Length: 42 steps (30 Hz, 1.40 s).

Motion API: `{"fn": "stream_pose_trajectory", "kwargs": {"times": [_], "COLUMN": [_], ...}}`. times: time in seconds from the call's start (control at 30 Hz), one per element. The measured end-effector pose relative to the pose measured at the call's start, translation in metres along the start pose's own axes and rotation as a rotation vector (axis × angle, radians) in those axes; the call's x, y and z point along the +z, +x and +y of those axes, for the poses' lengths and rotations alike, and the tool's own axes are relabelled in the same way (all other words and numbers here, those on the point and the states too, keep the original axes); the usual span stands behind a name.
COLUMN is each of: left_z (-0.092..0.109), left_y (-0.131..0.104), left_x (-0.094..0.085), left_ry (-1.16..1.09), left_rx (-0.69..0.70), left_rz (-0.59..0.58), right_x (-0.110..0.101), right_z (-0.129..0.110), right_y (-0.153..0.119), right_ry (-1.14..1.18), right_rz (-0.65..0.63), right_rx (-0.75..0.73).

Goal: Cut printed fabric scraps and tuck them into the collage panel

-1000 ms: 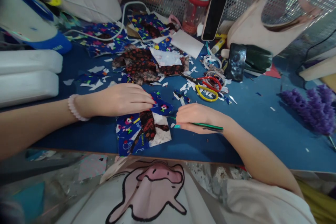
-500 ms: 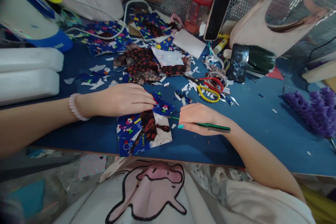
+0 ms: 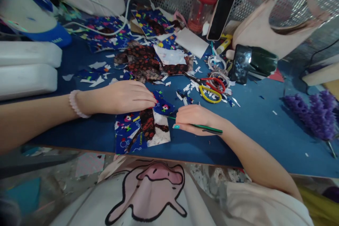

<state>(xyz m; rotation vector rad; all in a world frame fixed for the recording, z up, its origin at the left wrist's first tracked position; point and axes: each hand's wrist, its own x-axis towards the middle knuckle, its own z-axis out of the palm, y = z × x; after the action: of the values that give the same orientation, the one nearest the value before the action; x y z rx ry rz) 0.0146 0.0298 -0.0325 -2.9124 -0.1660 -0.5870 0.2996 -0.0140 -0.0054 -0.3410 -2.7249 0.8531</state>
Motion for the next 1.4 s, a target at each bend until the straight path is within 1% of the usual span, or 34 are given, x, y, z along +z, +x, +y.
{"fn": "stream_pose_trajectory", "kwargs": {"times": [0.13,0.33,0.47,0.57,0.7,0.87,1.0,1.17,1.33,1.4], "left_z": [0.0010,0.0018,0.0006,-0.0006,-0.0011,-0.0005,0.0001,-0.0001,-0.0002,-0.0001], "left_y": [0.0004,0.0005,-0.0010,-0.0025,-0.0032,-0.0024,-0.0017,-0.0014,0.0003,0.0006], "left_x": [-0.0026,-0.0034,-0.0018,0.0004,0.0028,0.0024,0.0012,0.0031,0.0045,0.0030], "left_ry": [0.007,0.000,-0.010,-0.029,-0.036,-0.015,-0.003,-0.016,-0.005,0.009], "left_rx": [-0.011,0.013,-0.004,-0.017,-0.015,0.012,0.014,-0.013,0.024,0.040], "left_rz": [-0.037,0.022,-0.027,-0.053,-0.013,0.038,0.036,-0.014,0.077,0.085], "right_x": [-0.0024,0.0029,0.0058,0.0058,0.0058,0.0063,0.0055,0.0053,0.0066,0.0057], "right_z": [-0.0009,-0.0005,0.0009,0.0012,0.0012,0.0023,0.0034,0.0069,0.0069,0.0050], "right_y": [0.0002,-0.0009,-0.0004,0.0004,0.0002,-0.0017,-0.0019,-0.0026,-0.0019,-0.0005], "right_ry": [0.017,0.004,-0.014,-0.020,-0.011,-0.045,-0.027,-0.025,-0.017,-0.014], "right_rz": [-0.018,0.077,0.054,0.060,0.081,0.047,0.060,0.046,0.065,0.065], "right_rx": [0.025,-0.006,-0.001,-0.003,-0.014,0.002,0.005,0.024,0.051,0.049]}}
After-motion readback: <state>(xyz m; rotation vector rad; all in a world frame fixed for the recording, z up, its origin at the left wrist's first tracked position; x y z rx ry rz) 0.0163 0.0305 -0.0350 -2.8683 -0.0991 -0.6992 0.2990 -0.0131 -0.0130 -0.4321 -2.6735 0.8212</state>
